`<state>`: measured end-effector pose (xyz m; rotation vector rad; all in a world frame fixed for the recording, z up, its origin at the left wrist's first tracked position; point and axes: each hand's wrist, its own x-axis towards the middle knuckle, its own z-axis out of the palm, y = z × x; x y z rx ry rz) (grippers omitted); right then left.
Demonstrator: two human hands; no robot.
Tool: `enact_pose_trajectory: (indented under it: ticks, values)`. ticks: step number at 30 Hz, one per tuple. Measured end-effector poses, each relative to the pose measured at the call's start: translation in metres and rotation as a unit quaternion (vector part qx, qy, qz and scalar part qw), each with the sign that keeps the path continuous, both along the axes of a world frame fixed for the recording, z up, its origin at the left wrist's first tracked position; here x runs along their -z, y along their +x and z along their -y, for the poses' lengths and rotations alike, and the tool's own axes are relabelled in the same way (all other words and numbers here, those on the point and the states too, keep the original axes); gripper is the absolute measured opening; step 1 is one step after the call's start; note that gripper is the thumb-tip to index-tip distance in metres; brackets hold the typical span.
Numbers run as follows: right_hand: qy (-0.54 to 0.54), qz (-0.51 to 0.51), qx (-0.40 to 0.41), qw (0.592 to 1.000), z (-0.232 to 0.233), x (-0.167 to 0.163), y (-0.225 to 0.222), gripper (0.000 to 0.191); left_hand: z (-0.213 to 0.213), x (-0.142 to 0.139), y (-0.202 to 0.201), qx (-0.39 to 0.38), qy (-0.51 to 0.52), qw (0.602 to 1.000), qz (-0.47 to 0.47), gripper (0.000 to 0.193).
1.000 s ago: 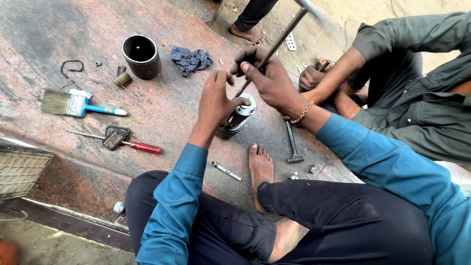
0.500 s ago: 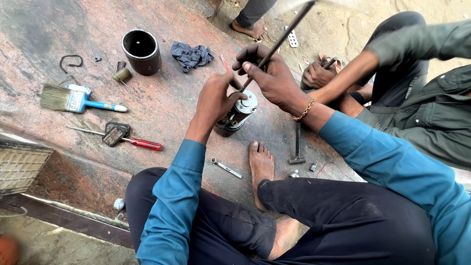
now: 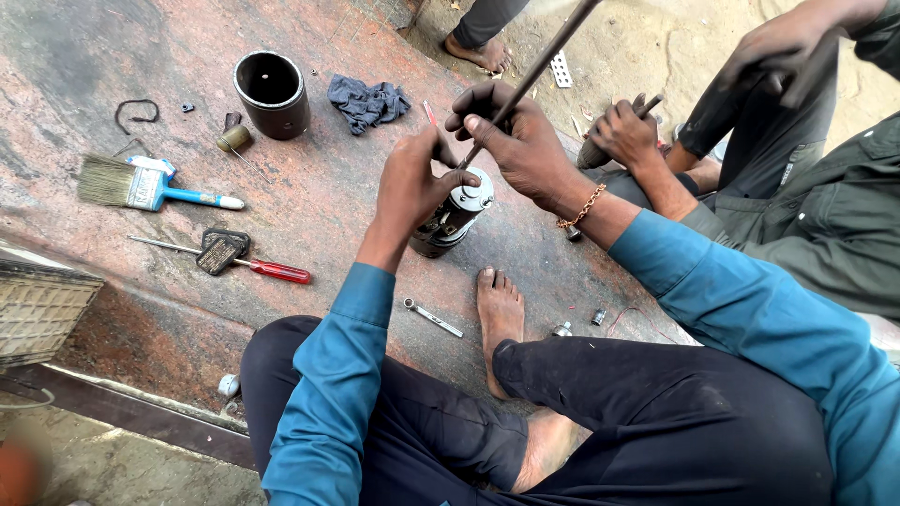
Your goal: The person sits on the ground repairing a starter motor, holding the motor body with one hand while using a long T-handle rod with the other to repeatedly press and tap the end cap and brushes into the housing. Other people sit nearby handling small parts, and tools and a brush lie on the pavement around them.
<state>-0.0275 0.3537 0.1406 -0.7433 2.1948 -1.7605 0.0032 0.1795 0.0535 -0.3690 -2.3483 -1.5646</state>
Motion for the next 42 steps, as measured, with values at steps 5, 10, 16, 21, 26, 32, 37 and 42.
enact_pose_trajectory:
  ticks: [5, 10, 16, 21, 26, 32, 37, 42]
  values:
    - [-0.01, 0.012, -0.002, 1.0, -0.002, 0.002, 0.0, 0.018, 0.012, -0.001, 0.001, 0.081, 0.046, 0.996, -0.003, 0.058]
    - [-0.006, 0.022, 0.006, 1.0, -0.001, 0.001, 0.0, 0.017, 0.016, 0.002, 0.001, 0.119, 0.024, 0.992, 0.028, 0.051]
    - [0.008, 0.0, 0.005, 1.0, -0.001, -0.003, 0.0, 0.019, 0.018, 0.003, 0.001, 0.112, -0.027, 0.993, 0.025, 0.046]
    - [0.01, -0.007, 0.004, 1.0, -0.001, -0.004, 0.001, 0.021, 0.02, -0.002, 0.003, 0.107, -0.029, 0.994, 0.023, 0.045]
    - [-0.014, -0.001, 0.002, 1.0, 0.0, -0.003, 0.003, 0.025, 0.018, -0.004, 0.003, 0.106, -0.021, 0.994, 0.008, 0.046]
    - [-0.014, 0.021, 0.007, 1.0, -0.001, -0.004, 0.002, 0.023, 0.0, 0.006, 0.002, 0.105, 0.034, 0.992, -0.065, 0.042]
    - [0.007, 0.007, 0.011, 1.0, -0.001, -0.005, 0.005, 0.023, -0.014, 0.007, 0.003, 0.104, 0.074, 0.991, 0.035, 0.027]
    - [-0.008, 0.027, 0.031, 0.999, 0.003, -0.007, 0.006, 0.023, -0.016, -0.008, 0.012, -0.051, -0.068, 0.995, 0.042, 0.052]
